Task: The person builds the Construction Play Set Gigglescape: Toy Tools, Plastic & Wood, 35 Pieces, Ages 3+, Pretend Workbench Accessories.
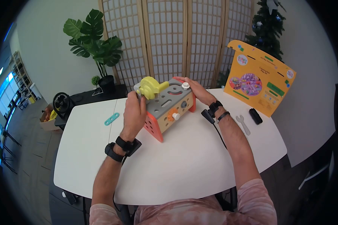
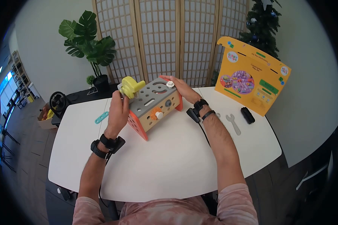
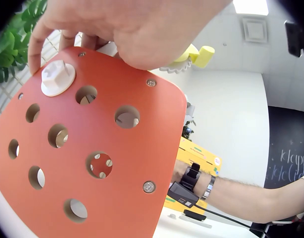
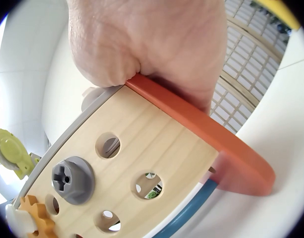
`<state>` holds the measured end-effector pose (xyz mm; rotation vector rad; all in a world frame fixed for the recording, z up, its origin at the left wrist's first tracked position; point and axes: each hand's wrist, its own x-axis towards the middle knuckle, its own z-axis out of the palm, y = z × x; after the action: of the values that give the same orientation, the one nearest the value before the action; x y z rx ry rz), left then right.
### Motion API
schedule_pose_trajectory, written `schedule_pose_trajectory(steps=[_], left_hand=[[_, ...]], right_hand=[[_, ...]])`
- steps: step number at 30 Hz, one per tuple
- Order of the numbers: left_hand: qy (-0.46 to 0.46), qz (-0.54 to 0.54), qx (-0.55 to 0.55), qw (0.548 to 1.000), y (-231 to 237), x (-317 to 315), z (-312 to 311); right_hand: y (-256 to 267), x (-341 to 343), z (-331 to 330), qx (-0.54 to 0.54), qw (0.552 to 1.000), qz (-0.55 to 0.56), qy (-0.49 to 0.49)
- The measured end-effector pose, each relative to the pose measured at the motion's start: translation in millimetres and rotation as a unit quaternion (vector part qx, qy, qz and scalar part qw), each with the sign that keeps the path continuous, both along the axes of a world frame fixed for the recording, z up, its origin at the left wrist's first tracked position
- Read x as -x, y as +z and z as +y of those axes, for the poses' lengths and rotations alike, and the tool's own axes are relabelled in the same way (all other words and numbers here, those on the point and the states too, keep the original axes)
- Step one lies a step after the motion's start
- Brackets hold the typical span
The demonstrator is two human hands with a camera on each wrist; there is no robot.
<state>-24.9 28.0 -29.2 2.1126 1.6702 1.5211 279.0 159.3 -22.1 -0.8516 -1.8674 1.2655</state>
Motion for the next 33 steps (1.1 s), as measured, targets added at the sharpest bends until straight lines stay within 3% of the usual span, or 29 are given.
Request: schedule_pose_trajectory(steps=[5, 7, 11, 17, 23, 27, 33], left_hand=[[-0.036, -0.001, 0.067, 0.997, 7.1, 13.0, -3.5], [-0.147, 0.000, -0.006, 0.989, 4.4, 32.7, -6.0], [-0.049, 0.035, 0.092, 0.994, 2.9, 106.2, -12.9], [0.139, 0.246, 0.197, 0.939, -70.4, 215.4, -8.1], [0.173, 0.297, 0.246, 0.906, -66.7, 200.7, -16.9], [0.150, 0.271, 0.274, 0.911, -68.3, 205.2, -12.0], [0.109, 0.249, 0.221, 0.937, -79.0, 214.3, -9.3]], right_hand=[[1.4, -3.5, -2.0, 0.008, 1.000, 0.006, 0.014], [6.2, -5.9, -7.6, 0.018, 0.998, -0.032, -0.056], [9.9, -30.7, -23.1, 0.014, 0.995, -0.029, -0.090], [6.1, -62.9, -41.1, -0.010, 0.986, 0.002, -0.168], [14.2, -71.1, -56.5, -0.025, 0.987, 0.020, -0.159], [22.2, -69.8, -67.8, -0.032, 0.989, 0.019, -0.141], [31.1, -57.4, -87.9, -0.042, 0.994, 0.002, -0.104]])
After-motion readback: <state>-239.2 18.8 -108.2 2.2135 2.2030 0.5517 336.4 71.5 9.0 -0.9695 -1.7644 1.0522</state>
